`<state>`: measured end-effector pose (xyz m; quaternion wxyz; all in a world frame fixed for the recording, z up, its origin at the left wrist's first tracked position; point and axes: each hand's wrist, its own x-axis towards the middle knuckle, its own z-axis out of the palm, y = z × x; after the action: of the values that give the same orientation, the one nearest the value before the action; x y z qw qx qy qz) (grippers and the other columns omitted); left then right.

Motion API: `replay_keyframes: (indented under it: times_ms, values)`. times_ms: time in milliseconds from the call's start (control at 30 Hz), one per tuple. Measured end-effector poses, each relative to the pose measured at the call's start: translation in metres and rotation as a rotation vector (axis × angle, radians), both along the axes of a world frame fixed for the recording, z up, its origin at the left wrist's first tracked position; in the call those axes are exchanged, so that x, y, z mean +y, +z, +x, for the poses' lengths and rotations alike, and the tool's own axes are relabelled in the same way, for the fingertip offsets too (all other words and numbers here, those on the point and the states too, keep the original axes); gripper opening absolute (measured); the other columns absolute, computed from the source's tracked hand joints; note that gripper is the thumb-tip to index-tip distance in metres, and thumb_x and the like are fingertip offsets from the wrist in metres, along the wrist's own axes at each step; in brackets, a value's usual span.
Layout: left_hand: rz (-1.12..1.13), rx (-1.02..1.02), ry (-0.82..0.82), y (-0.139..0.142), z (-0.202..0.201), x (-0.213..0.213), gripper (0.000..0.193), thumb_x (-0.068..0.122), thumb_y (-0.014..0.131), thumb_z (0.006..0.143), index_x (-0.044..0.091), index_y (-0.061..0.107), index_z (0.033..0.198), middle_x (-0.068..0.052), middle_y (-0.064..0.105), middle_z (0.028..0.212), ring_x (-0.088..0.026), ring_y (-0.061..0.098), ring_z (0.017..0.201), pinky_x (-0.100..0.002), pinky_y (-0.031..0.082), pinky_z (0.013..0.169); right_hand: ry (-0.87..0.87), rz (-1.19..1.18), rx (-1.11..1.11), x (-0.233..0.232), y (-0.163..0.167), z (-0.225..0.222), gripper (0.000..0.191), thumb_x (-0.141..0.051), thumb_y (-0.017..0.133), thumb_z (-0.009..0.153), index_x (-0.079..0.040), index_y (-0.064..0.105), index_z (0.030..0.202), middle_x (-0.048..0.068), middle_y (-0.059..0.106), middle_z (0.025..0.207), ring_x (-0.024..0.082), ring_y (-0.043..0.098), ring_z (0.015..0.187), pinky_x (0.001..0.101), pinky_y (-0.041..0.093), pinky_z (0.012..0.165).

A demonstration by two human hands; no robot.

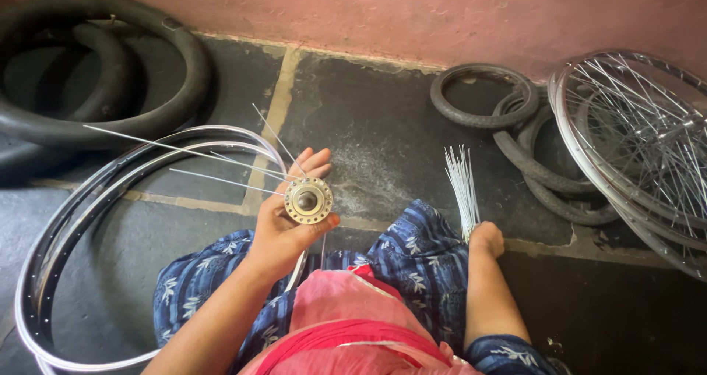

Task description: The person sits on the floor and inserts multiple metal spokes into the hub of a bicycle wheel. They then attach the hub to the rim and continue inserting spokes through the rim holes, working on one side of the wheel.

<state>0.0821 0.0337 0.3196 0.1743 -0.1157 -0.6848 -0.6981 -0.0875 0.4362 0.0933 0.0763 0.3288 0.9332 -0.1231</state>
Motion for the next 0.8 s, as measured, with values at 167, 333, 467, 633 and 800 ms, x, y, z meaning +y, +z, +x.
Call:
replay_keyframes:
  times_ms: [167,333,467,633,800]
  values:
    - [0.0,-0.005,-0.003,0.001,0.007,-0.004,0.063,0.002,0.082,0.079,0.002,0.061,0.138,-0.012,0.05,0.16,-0.03,0.025,0.162,-0.045,0.019,0.13,0.045,0.045,0.251,0.001,0.006,0.027,0.031,-0.038,0.057,0.104,-0.016,0.077,0.113,0.017,0.072,0.117,0.042,0.067,0.108,0.0526,0.054,0.088]
    - [0.017,-0.025,-0.01,0.002,0.009,-0.003,0.061,0.002,0.081,0.078,0.001,0.061,0.136,-0.012,0.05,0.159,-0.03,0.024,0.162,-0.045,0.02,0.128,0.096,0.026,0.662,0.007,0.001,0.049,0.023,-0.03,0.061,0.101,-0.016,0.078,0.111,0.009,0.074,0.12,0.037,0.069,0.103,0.0485,0.054,0.087]
    - [-0.011,-0.008,-0.02,0.004,0.011,-0.002,0.061,0.001,0.083,0.077,0.001,0.062,0.135,-0.011,0.051,0.158,-0.03,0.023,0.162,-0.045,0.021,0.127,0.205,0.105,0.803,0.012,-0.004,0.054,0.019,-0.024,0.066,0.099,-0.014,0.078,0.11,0.009,0.075,0.116,0.033,0.071,0.1,0.0438,0.056,0.084]
    - [-0.049,-0.024,0.003,0.005,0.013,-0.004,0.059,0.0,0.083,0.076,0.001,0.065,0.132,-0.01,0.054,0.156,-0.028,0.025,0.161,-0.044,0.022,0.127,0.286,-0.322,1.088,0.002,0.01,0.051,0.019,-0.01,0.058,0.106,0.0,0.072,0.114,0.016,0.072,0.105,0.023,0.075,0.088,0.0335,0.059,0.079]
    - [-0.084,-0.003,0.039,0.0,0.01,-0.006,0.055,-0.004,0.08,0.079,0.001,0.065,0.131,-0.011,0.056,0.153,-0.028,0.027,0.16,-0.042,0.026,0.126,0.498,-0.71,1.343,-0.026,0.093,0.061,0.02,-0.005,0.046,0.118,0.007,0.058,0.127,0.02,0.07,0.117,0.026,0.072,0.096,0.0355,0.062,0.09]
